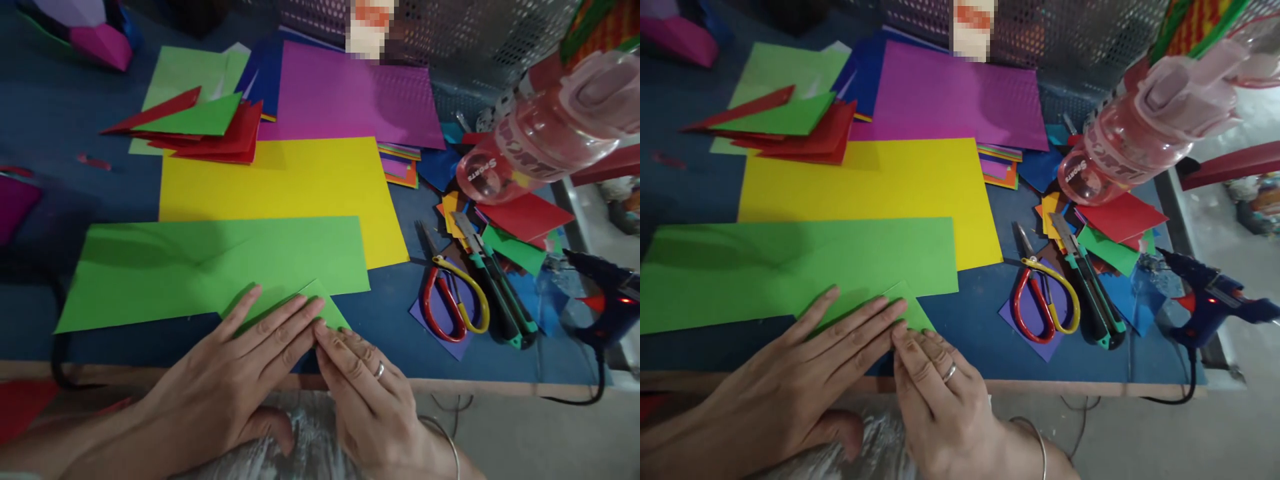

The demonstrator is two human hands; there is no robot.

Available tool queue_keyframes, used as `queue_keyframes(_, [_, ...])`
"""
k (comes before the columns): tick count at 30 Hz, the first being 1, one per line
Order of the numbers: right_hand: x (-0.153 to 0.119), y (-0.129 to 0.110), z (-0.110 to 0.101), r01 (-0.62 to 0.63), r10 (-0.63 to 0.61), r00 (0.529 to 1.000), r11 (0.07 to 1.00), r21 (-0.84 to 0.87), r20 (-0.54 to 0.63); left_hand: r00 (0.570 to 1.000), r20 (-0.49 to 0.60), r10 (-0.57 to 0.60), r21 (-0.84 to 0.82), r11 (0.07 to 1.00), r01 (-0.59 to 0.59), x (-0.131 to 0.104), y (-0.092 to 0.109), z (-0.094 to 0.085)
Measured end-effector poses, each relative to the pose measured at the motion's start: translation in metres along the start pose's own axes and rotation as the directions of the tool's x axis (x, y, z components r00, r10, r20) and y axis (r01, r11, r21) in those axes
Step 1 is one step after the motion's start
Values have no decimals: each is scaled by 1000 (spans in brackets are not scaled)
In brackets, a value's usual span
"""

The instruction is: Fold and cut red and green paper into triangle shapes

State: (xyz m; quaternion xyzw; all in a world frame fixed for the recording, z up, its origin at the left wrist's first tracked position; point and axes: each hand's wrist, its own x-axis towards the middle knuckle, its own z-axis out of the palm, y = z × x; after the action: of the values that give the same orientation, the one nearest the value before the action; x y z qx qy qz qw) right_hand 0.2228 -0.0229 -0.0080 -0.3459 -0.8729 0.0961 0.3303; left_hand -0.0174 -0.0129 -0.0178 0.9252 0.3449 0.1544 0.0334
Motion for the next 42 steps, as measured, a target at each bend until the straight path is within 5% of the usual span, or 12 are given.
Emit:
queue_keyframes(5, [-2, 0, -1, 7, -7, 1000, 1000, -11, 27, 1000, 17, -6, -33, 999, 7, -6, -4, -4])
queue_keyframes(21, [-5, 0, -4, 27, -24, 997, 999, -43, 67, 943, -82, -323, 2, 946, 324, -51, 4, -29])
queue_keyframes(26, [-5, 1, -1, 34, -32, 999, 997, -66, 38, 952, -154, -264, 16, 963, 270, -55, -4, -28])
queue_keyframes(31, [-3, -2, 0, 30, -27, 999, 997, -75, 35, 976, -216, -3, 73, 997, 19, -56, -6, -29])
queue_keyframes(34, [-3, -5, 1, 2, 0, 999, 998, -63, 33, 960, -281, -8, 7, 1000, 10, -53, -3, -26])
queue_keyframes(39, [-2, -8, 0, -25, 30, 998, 996, -89, 48, 979, -189, 73, 20, 997, -70, -44, -4, -11])
queue_keyframes(42, [2, -12, 0, -24, 34, 997, 990, -140, 75, 968, -229, 98, 43, 995, -91, -43, -6, -4])
